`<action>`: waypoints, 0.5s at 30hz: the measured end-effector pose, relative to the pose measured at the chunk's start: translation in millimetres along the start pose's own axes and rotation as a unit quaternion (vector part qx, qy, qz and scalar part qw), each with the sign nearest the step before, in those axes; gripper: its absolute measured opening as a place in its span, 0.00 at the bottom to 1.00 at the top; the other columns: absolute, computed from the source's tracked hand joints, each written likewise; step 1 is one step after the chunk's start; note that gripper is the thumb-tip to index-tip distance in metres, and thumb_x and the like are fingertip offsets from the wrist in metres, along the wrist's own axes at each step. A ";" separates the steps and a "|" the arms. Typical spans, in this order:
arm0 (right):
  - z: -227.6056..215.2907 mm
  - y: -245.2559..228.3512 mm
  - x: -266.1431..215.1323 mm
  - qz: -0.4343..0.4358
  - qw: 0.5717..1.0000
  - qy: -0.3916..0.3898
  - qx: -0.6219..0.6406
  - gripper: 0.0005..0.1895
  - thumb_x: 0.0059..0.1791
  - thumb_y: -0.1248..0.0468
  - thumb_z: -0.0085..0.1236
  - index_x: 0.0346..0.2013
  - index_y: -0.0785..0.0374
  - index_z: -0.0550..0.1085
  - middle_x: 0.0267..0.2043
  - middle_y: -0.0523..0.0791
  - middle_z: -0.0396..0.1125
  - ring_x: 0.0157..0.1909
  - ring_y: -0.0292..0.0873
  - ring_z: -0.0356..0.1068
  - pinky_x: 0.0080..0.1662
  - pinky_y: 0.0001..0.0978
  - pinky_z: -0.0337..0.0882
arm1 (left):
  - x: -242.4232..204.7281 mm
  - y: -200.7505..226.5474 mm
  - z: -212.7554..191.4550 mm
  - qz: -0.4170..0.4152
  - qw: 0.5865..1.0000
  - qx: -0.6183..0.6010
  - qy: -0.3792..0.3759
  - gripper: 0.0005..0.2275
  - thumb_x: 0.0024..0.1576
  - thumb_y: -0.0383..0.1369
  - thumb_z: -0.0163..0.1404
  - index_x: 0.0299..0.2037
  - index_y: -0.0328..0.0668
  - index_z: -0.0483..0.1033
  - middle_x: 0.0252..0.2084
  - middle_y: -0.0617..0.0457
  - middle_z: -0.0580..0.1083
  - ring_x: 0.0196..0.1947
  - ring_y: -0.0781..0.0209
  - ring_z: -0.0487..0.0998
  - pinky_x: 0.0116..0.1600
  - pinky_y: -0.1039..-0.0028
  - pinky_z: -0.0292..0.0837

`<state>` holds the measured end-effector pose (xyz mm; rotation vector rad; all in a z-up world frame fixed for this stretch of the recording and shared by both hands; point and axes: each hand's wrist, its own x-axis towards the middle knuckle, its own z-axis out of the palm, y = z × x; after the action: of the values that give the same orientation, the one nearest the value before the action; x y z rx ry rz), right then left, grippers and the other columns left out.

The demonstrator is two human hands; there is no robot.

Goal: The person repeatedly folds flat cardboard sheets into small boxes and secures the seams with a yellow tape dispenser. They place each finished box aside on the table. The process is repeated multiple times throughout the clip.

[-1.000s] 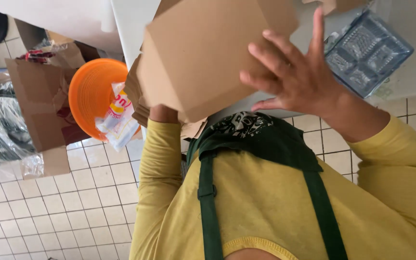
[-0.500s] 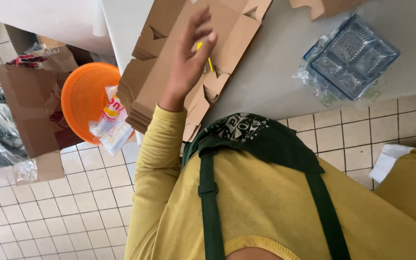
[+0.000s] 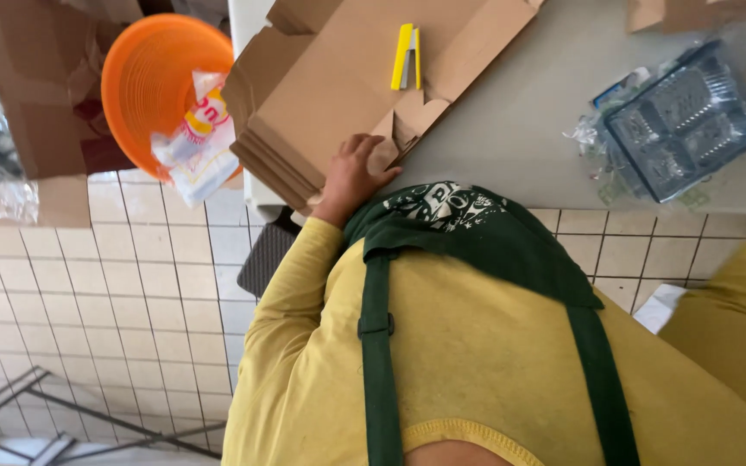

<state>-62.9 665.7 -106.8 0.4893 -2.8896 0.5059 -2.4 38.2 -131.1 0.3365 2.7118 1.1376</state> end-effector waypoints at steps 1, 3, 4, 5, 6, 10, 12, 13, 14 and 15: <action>19.8 -41.0 15.9 -0.004 1.000 -0.015 0.018 0.17 0.57 0.61 0.56 0.60 0.59 0.75 0.53 0.52 0.67 0.45 0.54 0.71 0.45 0.48 0.72 | -1.6 -1.4 6.3 0.014 0.999 0.035 -0.018 0.25 0.49 0.44 0.65 0.55 0.46 0.77 0.55 0.48 0.73 0.57 0.45 0.73 0.57 0.55 0.70; 51.6 -121.8 57.1 -0.011 0.998 -0.042 0.052 0.18 0.57 0.61 0.56 0.62 0.58 0.75 0.55 0.53 0.66 0.46 0.54 0.70 0.46 0.49 0.72 | -0.4 -7.3 23.6 0.023 0.997 0.072 -0.035 0.25 0.48 0.46 0.65 0.55 0.47 0.77 0.55 0.50 0.73 0.58 0.47 0.71 0.55 0.53 0.67; 65.7 -163.1 76.0 -0.014 0.996 -0.054 0.069 0.19 0.57 0.61 0.56 0.63 0.57 0.75 0.55 0.53 0.66 0.46 0.54 0.70 0.46 0.50 0.71 | 2.4 -11.9 34.1 0.053 0.993 0.104 -0.010 0.25 0.49 0.47 0.65 0.54 0.48 0.76 0.55 0.52 0.72 0.58 0.49 0.70 0.55 0.54 0.67; 74.1 -205.9 93.0 -0.015 0.994 -0.066 0.084 0.19 0.57 0.61 0.57 0.63 0.57 0.75 0.56 0.53 0.66 0.46 0.54 0.70 0.46 0.50 0.71 | 5.7 -15.8 45.9 0.085 0.987 0.135 0.015 0.24 0.50 0.48 0.64 0.53 0.49 0.75 0.56 0.53 0.71 0.59 0.51 0.69 0.55 0.54 0.67; 78.3 -217.8 77.7 -0.017 0.992 -0.078 0.099 0.20 0.57 0.61 0.57 0.64 0.56 0.75 0.57 0.53 0.66 0.47 0.55 0.70 0.46 0.51 0.71 | 8.7 -7.8 45.1 0.082 0.987 0.136 0.015 0.24 0.50 0.48 0.64 0.53 0.49 0.75 0.56 0.53 0.71 0.59 0.51 0.69 0.55 0.54 0.67; 163.1 -319.5 147.2 -0.069 0.991 -0.052 0.105 0.21 0.54 0.58 0.60 0.63 0.54 0.76 0.61 0.53 0.63 0.51 0.57 0.68 0.47 0.51 0.71 | 15.2 21.2 30.3 0.093 0.977 0.192 -0.022 0.23 0.50 0.45 0.63 0.53 0.50 0.74 0.54 0.52 0.70 0.57 0.50 0.69 0.52 0.54 0.67; 191.8 -330.7 147.6 -0.114 0.990 -0.004 0.084 0.21 0.52 0.55 0.63 0.60 0.53 0.78 0.63 0.53 0.61 0.55 0.58 0.66 0.48 0.50 0.71 | 6.1 18.2 25.4 0.077 0.976 0.202 -0.040 0.24 0.49 0.44 0.63 0.54 0.48 0.73 0.54 0.50 0.69 0.56 0.49 0.68 0.51 0.53 0.67; 201.6 -331.3 145.9 -0.094 0.995 0.006 0.026 0.18 0.50 0.53 0.65 0.51 0.55 0.78 0.64 0.53 0.60 0.57 0.57 0.65 0.47 0.52 0.70 | 0.5 8.3 26.0 0.064 0.979 0.189 -0.032 0.24 0.49 0.42 0.62 0.55 0.48 0.73 0.55 0.50 0.69 0.58 0.49 0.68 0.52 0.53 0.67; 211.6 -331.7 144.4 -0.073 0.997 0.016 -0.032 0.17 0.47 0.51 0.66 0.43 0.58 0.79 0.65 0.53 0.60 0.58 0.57 0.64 0.47 0.54 0.68 | -4.7 -1.6 26.7 0.052 0.983 0.176 -0.024 0.24 0.49 0.40 0.60 0.56 0.47 0.73 0.55 0.50 0.70 0.59 0.48 0.68 0.54 0.54 0.68; 217.4 -319.7 134.9 -0.071 0.997 0.015 -0.032 0.17 0.47 0.51 0.66 0.43 0.58 0.79 0.65 0.53 0.60 0.58 0.57 0.64 0.47 0.54 0.68 | -12.1 -12.8 28.3 0.052 0.983 0.175 -0.026 0.24 0.49 0.40 0.60 0.56 0.47 0.73 0.55 0.50 0.70 0.59 0.48 0.68 0.54 0.54 0.68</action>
<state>-101.2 265.2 -183.1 0.6660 -2.8059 0.3933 14.6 45.4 -158.9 0.5540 2.8705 0.6554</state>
